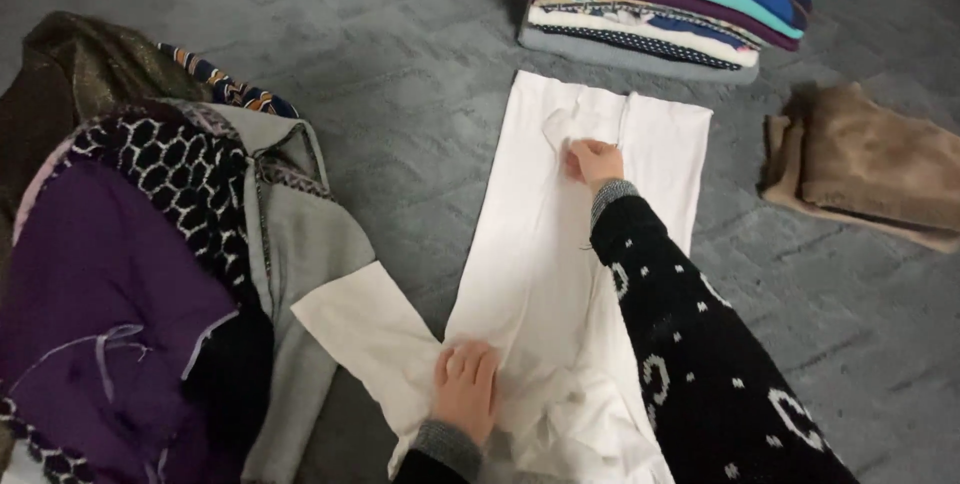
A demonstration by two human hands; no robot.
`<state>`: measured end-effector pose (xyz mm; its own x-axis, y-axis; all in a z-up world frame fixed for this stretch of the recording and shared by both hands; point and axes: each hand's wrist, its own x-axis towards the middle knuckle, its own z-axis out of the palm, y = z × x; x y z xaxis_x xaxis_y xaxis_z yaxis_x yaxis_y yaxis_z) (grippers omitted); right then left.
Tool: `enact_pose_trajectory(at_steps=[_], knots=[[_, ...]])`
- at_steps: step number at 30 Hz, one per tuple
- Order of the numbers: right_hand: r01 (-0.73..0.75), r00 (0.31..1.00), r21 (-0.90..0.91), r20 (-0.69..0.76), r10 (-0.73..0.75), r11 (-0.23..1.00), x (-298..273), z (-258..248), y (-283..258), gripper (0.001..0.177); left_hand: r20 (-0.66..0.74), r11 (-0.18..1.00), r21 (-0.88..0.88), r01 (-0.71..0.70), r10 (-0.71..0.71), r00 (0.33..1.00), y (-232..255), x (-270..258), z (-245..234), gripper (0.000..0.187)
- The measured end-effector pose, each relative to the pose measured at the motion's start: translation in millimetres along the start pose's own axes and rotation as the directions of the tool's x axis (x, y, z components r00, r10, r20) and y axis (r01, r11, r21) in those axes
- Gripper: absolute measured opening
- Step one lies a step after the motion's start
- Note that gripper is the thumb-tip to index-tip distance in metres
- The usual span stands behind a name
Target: The person is folding a variety of tops, including a turquoise sweater, a patterned blue and brown top, and a long white shirt, on a bed.
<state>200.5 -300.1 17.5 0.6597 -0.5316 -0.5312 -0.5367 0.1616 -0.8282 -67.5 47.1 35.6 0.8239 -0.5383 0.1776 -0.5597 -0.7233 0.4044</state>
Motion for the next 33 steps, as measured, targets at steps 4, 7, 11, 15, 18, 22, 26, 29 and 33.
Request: enact_pose_trajectory(at_steps=[4,7,11,15,18,22,26,29,33], knots=[[-0.039,0.998,-0.006,-0.042,0.038,0.999,24,18,-24,0.04,0.019,0.971,-0.236,0.026,-0.022,1.0,8,18,-25,0.017],[-0.05,0.997,-0.046,-0.061,0.047,0.998,31,30,-39,0.038,0.086,0.959,-0.274,0.077,-0.055,0.995,-2,13,-12,0.016],[0.017,0.997,-0.141,-0.067,-0.026,0.99,73,36,-30,0.05,0.206,0.961,-0.201,0.189,-0.147,0.967,-4,10,-5,0.027],[0.056,0.995,-0.006,-0.082,-0.057,0.998,80,38,-30,0.054,0.047,0.97,-0.233,0.065,-0.056,0.997,7,19,-22,0.03],[0.13,0.992,0.024,-0.011,-0.129,0.991,77,35,-40,0.054,-0.033,0.968,-0.249,-0.007,-0.001,0.999,21,33,-40,0.018],[0.192,0.981,0.212,-0.028,-0.191,0.958,76,25,-44,0.035,-0.069,0.966,-0.256,-0.036,0.019,0.997,37,42,-42,0.015],[0.204,0.979,0.109,-0.05,-0.2,0.973,61,9,-43,0.028,-0.062,0.969,-0.233,-0.078,0.065,0.996,38,36,-21,0.018],[0.168,0.982,0.141,-0.115,-0.152,0.976,73,3,-26,0.041,-0.028,0.975,-0.206,-0.081,0.077,0.997,37,32,-5,0.021],[0.206,0.975,0.001,-0.089,-0.206,0.978,82,-7,-13,0.026,-0.008,0.988,-0.144,-0.053,0.053,0.999,37,31,10,0.024]])
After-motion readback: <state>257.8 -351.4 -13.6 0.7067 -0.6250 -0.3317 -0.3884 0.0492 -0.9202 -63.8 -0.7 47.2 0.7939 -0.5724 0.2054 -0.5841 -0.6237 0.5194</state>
